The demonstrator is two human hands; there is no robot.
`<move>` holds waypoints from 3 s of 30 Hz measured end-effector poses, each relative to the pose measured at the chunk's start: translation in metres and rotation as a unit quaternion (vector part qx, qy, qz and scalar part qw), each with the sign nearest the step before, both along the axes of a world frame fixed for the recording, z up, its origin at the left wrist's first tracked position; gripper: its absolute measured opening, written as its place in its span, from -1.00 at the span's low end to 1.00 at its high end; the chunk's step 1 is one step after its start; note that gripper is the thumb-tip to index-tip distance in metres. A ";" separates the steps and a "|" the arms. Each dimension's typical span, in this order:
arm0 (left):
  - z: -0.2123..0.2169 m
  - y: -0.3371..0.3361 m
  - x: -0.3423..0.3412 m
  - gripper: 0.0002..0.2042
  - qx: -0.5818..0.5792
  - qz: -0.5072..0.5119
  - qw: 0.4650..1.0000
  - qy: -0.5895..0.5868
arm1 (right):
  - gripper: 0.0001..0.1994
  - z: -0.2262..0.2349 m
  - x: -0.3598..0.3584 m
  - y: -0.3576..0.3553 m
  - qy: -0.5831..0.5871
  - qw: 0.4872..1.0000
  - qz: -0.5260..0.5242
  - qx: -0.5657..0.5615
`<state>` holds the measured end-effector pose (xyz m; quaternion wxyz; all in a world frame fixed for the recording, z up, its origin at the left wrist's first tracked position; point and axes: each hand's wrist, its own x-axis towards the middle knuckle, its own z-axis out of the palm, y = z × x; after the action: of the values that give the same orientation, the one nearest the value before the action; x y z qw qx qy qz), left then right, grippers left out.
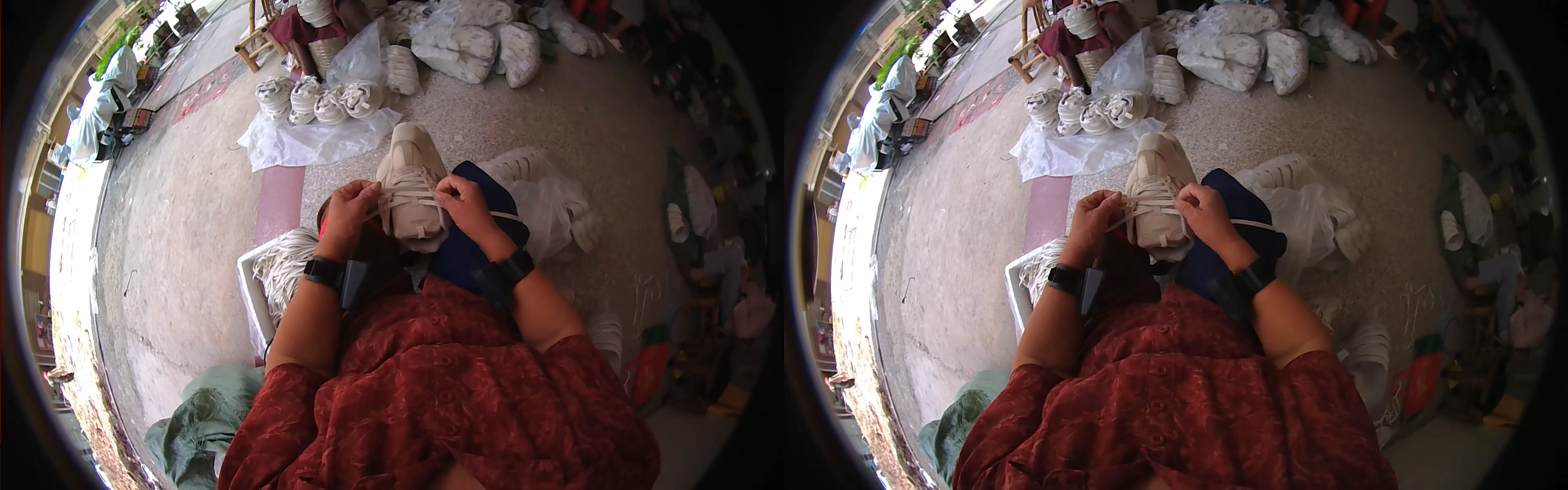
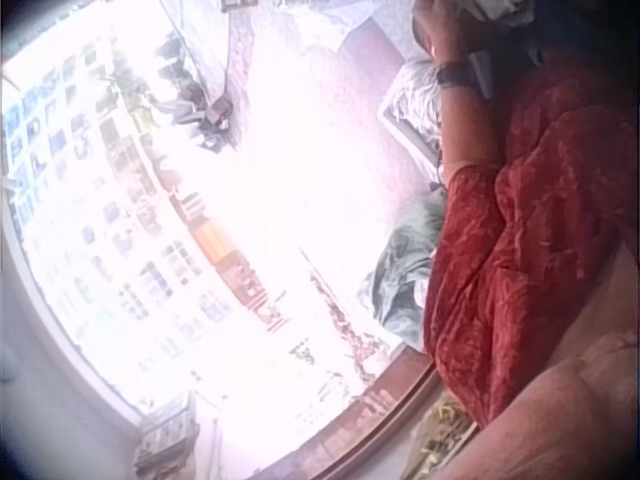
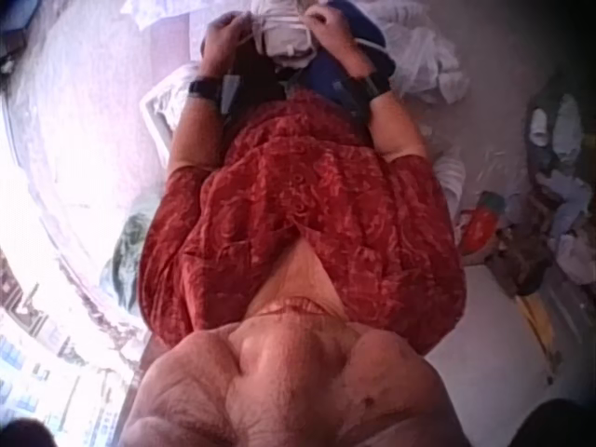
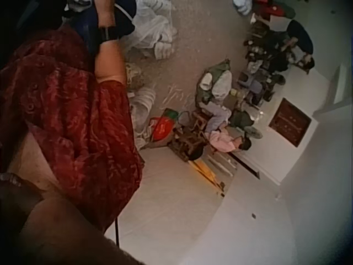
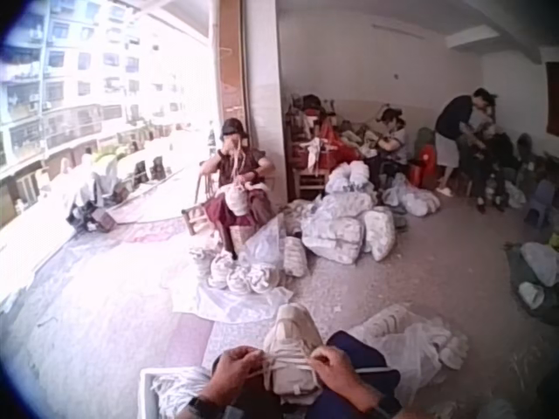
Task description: Manually thread laces through the eyelets of a shoe and tighten them.
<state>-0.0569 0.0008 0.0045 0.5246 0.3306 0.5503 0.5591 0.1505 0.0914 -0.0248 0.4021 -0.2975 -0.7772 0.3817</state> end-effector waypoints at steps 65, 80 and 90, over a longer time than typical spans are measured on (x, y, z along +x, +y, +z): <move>0.003 -0.024 0.019 -0.84 0.099 -0.034 0.878 0.466 | -0.92 0.022 -0.016 0.010 -0.207 0.949 0.068 0.227; -0.011 -0.027 0.014 -0.80 0.102 -0.017 0.878 0.468 | -0.91 0.014 -0.029 -0.007 -0.194 0.962 -0.094 0.169; -0.014 -0.029 0.014 -0.77 0.092 -0.006 0.877 0.471 | -0.89 0.019 -0.026 -0.007 -0.200 0.940 -0.040 0.272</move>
<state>-0.0431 -0.0277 -0.0096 0.1739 0.6049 0.6762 0.3829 0.1245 0.0848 -0.0055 0.3190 -0.2780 -0.9033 0.0714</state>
